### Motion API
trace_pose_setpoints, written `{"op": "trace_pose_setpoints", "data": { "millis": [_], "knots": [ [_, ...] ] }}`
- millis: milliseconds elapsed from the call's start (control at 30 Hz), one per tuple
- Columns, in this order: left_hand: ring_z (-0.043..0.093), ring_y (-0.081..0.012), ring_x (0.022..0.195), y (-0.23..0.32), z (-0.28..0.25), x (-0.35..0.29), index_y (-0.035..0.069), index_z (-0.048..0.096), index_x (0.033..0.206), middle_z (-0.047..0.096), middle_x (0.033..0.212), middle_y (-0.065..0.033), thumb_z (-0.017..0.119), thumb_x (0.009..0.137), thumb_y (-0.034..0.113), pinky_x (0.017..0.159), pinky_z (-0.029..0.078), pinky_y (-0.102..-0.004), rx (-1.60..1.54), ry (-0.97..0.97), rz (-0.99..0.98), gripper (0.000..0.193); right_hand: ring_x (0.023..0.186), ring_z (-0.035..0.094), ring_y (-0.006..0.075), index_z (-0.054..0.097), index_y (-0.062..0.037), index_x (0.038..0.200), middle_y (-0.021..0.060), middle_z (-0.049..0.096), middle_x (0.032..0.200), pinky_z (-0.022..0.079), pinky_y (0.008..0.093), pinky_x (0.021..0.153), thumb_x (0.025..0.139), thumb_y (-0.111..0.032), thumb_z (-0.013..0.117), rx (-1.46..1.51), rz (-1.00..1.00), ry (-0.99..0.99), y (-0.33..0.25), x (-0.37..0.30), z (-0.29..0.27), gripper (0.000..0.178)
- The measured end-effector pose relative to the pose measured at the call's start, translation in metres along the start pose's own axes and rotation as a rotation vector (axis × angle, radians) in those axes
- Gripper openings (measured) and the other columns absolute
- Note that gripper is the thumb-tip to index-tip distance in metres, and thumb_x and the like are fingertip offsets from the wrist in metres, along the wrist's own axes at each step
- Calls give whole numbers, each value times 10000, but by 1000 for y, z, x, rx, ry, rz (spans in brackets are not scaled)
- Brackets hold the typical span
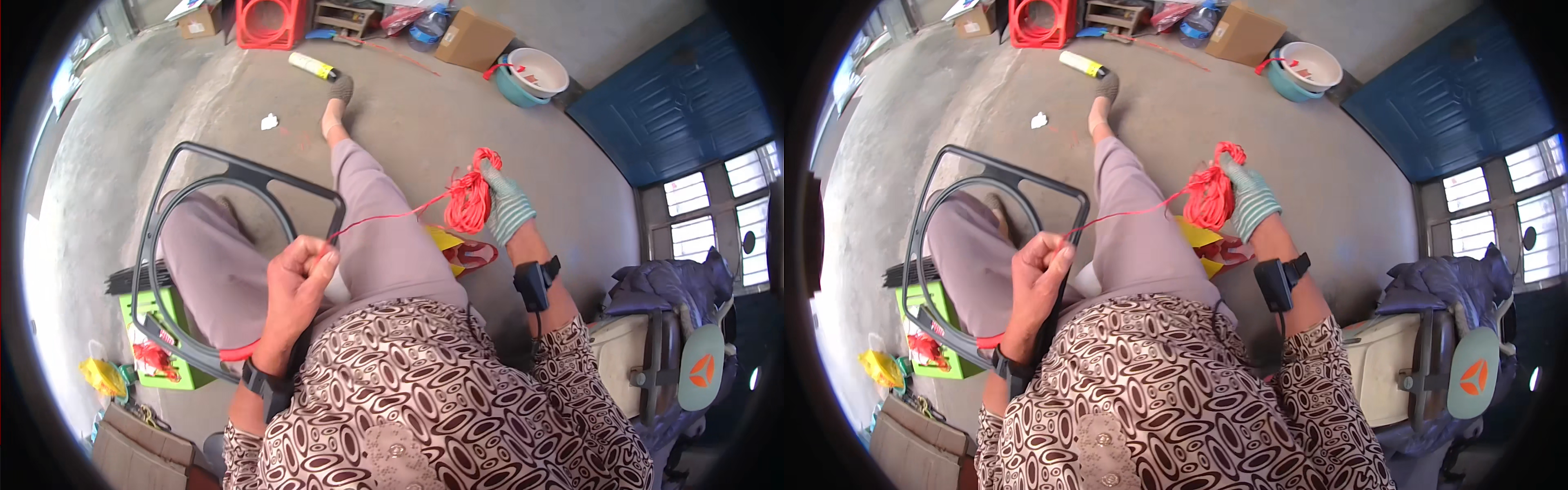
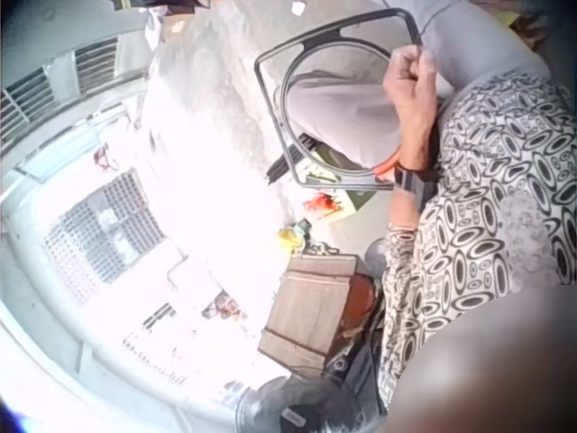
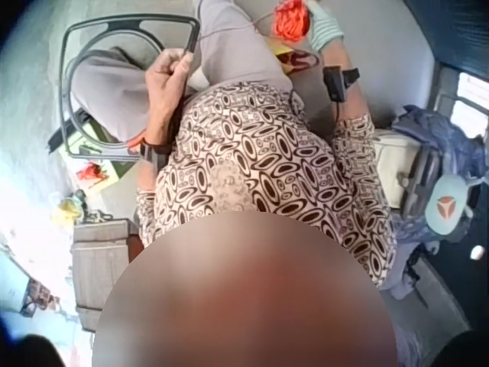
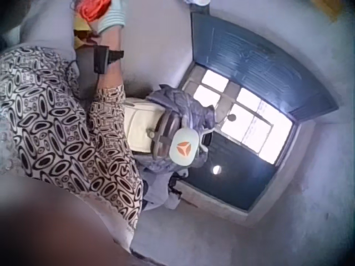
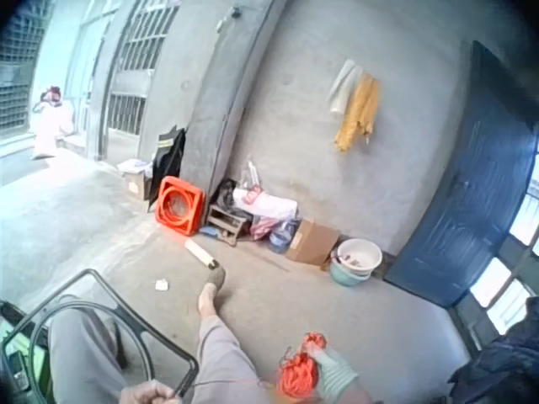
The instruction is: Tying red plastic twine onto a black furniture frame component.
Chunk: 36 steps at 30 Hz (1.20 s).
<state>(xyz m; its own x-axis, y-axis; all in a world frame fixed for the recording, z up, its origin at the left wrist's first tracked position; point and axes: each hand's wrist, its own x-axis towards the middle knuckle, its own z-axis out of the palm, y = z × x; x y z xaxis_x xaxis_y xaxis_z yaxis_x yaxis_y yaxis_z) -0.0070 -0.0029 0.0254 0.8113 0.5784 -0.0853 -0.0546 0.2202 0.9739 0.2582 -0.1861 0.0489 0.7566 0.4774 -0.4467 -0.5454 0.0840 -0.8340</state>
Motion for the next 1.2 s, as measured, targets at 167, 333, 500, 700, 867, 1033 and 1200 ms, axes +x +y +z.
{"op": "trace_pose_setpoints", "data": {
  "millis": [167,333,500,700,867,1033,1200],
  "knots": [
    [257,6,497,0,2,-2,2,635,968,324,563,120,642,845,54,442,209,-192,15,-34,-5,133,833,592,124,610,-18,1020,40,621,900,486,288,756,849,-337,663,-243,-30,-253,27,-38,58,366],
    [292,5,486,8,7,-2,4,638,939,343,540,110,696,806,79,433,238,-199,50,-104,-39,163,767,591,116,617,-1,1029,54,649,873,484,259,728,854,-240,652,-509,-68,-381,58,-44,91,298],
    [268,13,520,-3,3,-3,9,627,848,364,566,122,657,839,64,460,208,-183,102,-81,29,63,767,602,116,610,1,1028,51,663,885,496,266,714,851,-175,643,-664,-177,-413,65,-54,101,252],
    [332,18,532,-7,-4,0,0,618,816,449,589,106,620,857,49,484,270,-165,80,-22,-8,64,793,618,117,596,1,1045,63,664,885,512,272,724,770,-164,720,-854,-272,-501,67,-55,92,344],
    [313,13,509,-9,-4,-1,14,596,733,404,552,109,620,809,38,455,244,-187,-188,-20,-79,83,782,599,112,582,-1,1021,68,649,875,494,265,715,772,-146,708,-783,-258,-608,74,-55,90,314],
    [321,10,514,4,-12,-2,24,572,689,406,560,102,648,745,20,461,238,-194,141,-305,-91,95,750,580,107,580,-14,962,29,620,841,480,261,697,815,-122,658,-472,-56,-518,86,-54,89,198],
    [301,18,500,-4,-10,2,49,567,754,369,568,119,645,755,2,452,224,-188,-119,-228,-46,91,768,586,112,590,-5,979,40,628,871,482,263,697,826,-151,648,-271,134,-455,91,-52,85,219]
  ]
}}
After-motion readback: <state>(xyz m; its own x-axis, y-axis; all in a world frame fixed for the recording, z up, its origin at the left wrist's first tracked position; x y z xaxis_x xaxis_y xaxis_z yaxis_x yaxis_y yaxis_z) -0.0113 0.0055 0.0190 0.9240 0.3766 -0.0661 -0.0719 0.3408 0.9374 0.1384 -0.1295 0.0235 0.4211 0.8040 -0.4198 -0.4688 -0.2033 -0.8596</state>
